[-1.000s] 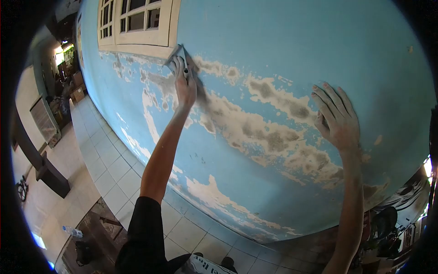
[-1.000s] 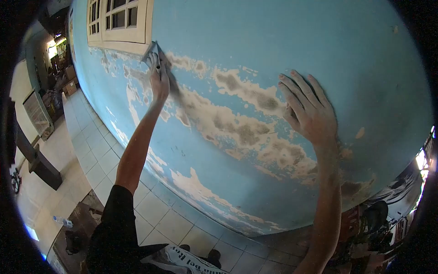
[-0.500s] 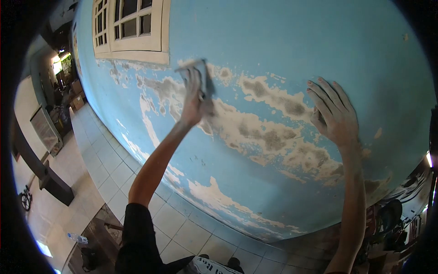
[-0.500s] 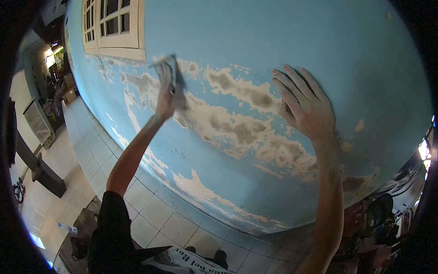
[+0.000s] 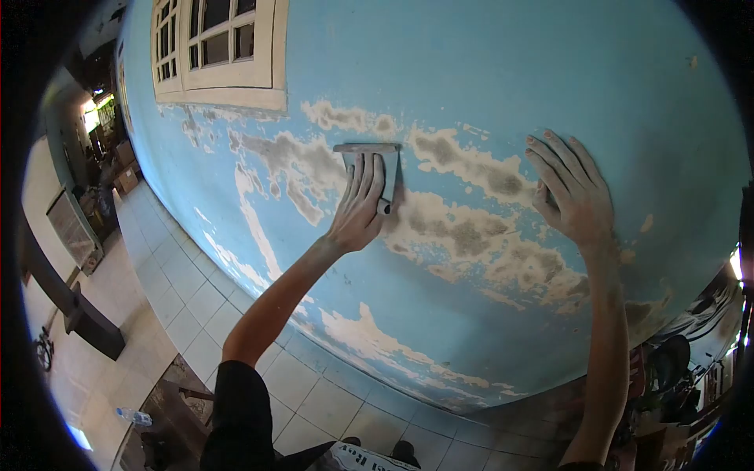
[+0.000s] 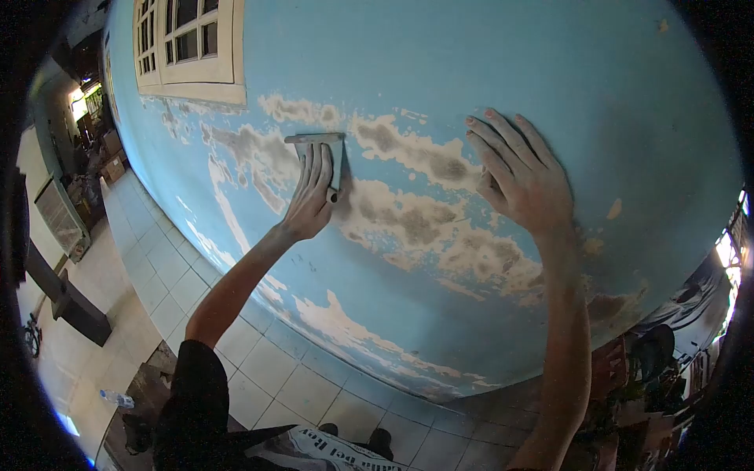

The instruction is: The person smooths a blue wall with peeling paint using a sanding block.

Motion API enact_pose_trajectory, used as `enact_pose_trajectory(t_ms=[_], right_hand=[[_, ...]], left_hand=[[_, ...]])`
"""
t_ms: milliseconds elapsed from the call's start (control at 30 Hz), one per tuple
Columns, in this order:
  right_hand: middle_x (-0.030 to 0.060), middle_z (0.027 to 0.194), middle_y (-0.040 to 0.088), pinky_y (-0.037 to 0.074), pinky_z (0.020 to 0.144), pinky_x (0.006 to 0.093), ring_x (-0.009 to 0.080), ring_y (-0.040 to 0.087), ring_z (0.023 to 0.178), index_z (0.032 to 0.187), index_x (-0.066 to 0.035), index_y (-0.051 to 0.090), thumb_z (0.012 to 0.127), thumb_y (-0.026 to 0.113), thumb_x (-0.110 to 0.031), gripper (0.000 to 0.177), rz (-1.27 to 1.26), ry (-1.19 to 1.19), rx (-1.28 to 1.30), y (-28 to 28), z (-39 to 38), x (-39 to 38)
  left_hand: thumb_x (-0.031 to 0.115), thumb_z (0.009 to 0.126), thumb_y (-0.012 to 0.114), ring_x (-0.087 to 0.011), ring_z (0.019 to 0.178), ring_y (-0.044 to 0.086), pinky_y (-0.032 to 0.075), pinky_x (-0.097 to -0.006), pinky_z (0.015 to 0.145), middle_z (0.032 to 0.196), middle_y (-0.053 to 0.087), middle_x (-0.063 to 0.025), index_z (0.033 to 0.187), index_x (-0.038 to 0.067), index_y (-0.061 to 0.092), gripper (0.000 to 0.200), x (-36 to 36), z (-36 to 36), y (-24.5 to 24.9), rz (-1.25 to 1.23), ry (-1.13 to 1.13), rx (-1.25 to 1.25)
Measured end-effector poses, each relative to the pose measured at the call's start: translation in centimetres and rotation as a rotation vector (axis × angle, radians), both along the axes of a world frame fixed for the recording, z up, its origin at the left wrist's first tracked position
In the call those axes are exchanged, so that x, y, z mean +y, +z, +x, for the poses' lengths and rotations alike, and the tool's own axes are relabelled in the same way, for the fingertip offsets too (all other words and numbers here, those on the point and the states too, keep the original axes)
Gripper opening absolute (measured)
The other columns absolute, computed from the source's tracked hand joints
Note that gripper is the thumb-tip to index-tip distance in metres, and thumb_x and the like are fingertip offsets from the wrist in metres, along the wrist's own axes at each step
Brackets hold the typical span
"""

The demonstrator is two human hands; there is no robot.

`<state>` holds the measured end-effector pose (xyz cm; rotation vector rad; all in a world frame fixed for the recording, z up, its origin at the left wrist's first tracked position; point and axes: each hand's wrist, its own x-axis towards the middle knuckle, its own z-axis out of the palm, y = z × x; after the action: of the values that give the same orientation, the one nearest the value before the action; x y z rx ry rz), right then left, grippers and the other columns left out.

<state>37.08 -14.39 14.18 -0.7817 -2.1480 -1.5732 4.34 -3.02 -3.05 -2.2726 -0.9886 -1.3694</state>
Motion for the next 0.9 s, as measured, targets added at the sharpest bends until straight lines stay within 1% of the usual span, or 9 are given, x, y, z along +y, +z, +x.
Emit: enact_pose_trajectory(t_ms=[100, 300, 367, 433, 500, 567, 633, 733, 900], right_hand=[[-0.0002, 0.136, 0.053, 0.035, 0.113, 0.0408, 0.0197, 0.046, 0.129, 0.124, -0.009, 0.055, 0.078, 0.056, -0.011, 0.046, -0.008, -0.024, -0.01, 0.3, 0.1, 0.0], [0.0004, 0.135, 0.054, 0.036, 0.113, 0.041, 0.0201, 0.047, 0.128, 0.124, -0.009, 0.056, 0.08, 0.056, -0.011, 0.044, -0.006, -0.023, -0.016, 0.3, 0.1, 0.0], [0.0004, 0.135, 0.054, 0.037, 0.112, 0.041, 0.0202, 0.048, 0.127, 0.122, -0.009, 0.056, 0.08, 0.056, -0.011, 0.043, -0.003, -0.018, -0.011, 0.2, 0.1, 0.0], [0.0004, 0.135, 0.054, 0.038, 0.112, 0.0407, 0.0204, 0.048, 0.127, 0.122, -0.009, 0.057, 0.079, 0.056, -0.011, 0.043, -0.002, -0.003, -0.008, 0.3, 0.1, 0.1], [0.0004, 0.135, 0.054, 0.038, 0.112, 0.0405, 0.0206, 0.049, 0.126, 0.122, -0.009, 0.057, 0.079, 0.057, -0.011, 0.043, 0.006, 0.01, 0.002, 0.2, 0.0, 0.0], [0.0007, 0.135, 0.055, 0.038, 0.111, 0.0402, 0.021, 0.049, 0.126, 0.121, -0.009, 0.057, 0.078, 0.058, -0.01, 0.043, -0.001, 0.012, 0.0, 0.3, 0.0, 0.0], [0.0009, 0.134, 0.055, 0.038, 0.111, 0.0402, 0.021, 0.049, 0.126, 0.121, -0.009, 0.058, 0.078, 0.058, -0.01, 0.043, -0.003, 0.011, 0.005, 0.3, 0.0, -0.1], [0.001, 0.134, 0.055, 0.038, 0.111, 0.0404, 0.0209, 0.049, 0.126, 0.12, -0.009, 0.058, 0.078, 0.058, -0.01, 0.043, -0.008, 0.013, 0.016, 0.3, 0.0, -0.1], [0.0009, 0.134, 0.055, 0.039, 0.111, 0.04, 0.0205, 0.049, 0.126, 0.12, -0.008, 0.058, 0.078, 0.058, -0.01, 0.043, -0.016, 0.028, 0.023, 0.2, 0.0, -0.2]], left_hand=[[0.015, 0.092, 0.039, -0.0445, 0.143, -0.008, 0.002, -0.0588, 0.115, 0.156, -0.002, -0.0271, 0.149, -0.004, -0.003, 0.074, -0.8, 0.4, 1.4, -0.041, 0.027, 0.08], [0.015, 0.095, 0.037, -0.0415, 0.143, -0.013, -0.002, -0.0533, 0.116, 0.155, -0.008, -0.0277, 0.149, -0.003, -0.004, 0.071, -0.5, 1.5, 8.6, -0.003, 0.075, -0.167], [0.017, 0.096, 0.037, -0.0413, 0.143, -0.013, -0.003, -0.0536, 0.116, 0.155, -0.008, -0.027, 0.15, -0.003, -0.004, 0.07, -0.7, 2.1, 5.8, 0.065, 0.094, -0.048], [0.018, 0.095, 0.036, -0.0436, 0.144, -0.006, 0.003, -0.0574, 0.116, 0.156, 0.0, -0.0262, 0.15, -0.003, 0.0, 0.069, -2.9, 4.0, 2.0, -0.071, 0.029, 0.179], [0.019, 0.094, 0.036, -0.0437, 0.144, -0.007, 0.003, -0.0579, 0.116, 0.156, 0.0, -0.0258, 0.15, -0.003, 0.001, 0.07, -4.6, 4.9, 0.9, -0.127, -0.008, 0.202], [0.02, 0.094, 0.036, -0.0437, 0.143, -0.007, 0.002, -0.0585, 0.116, 0.156, 0.0, -0.0255, 0.15, -0.002, 0.001, 0.07, -4.2, 5.5, 1.9, -0.177, -0.052, 0.214], [0.02, 0.093, 0.035, -0.0452, 0.143, -0.006, 0.002, -0.0598, 0.115, 0.156, 0.0, -0.0255, 0.15, -0.003, 0.002, 0.069, -3.1, 5.5, 6.7, 0.005, -0.091, -0.077], [0.022, 0.093, 0.036, -0.0464, 0.143, -0.003, 0.003, -0.0604, 0.115, 0.156, 0.001, -0.026, 0.149, -0.004, 0.003, 0.07, -2.5, 5.6, 10.1, 0.054, -0.039, -0.16], [0.015, 0.089, 0.042, -0.0464, 0.143, 0.0, 0.004, -0.0626, 0.114, 0.155, 0.003, -0.0272, 0.148, -0.006, 0.004, 0.073, -4.3, 7.1, 4.8, 0.039, -0.094, 0.188]])
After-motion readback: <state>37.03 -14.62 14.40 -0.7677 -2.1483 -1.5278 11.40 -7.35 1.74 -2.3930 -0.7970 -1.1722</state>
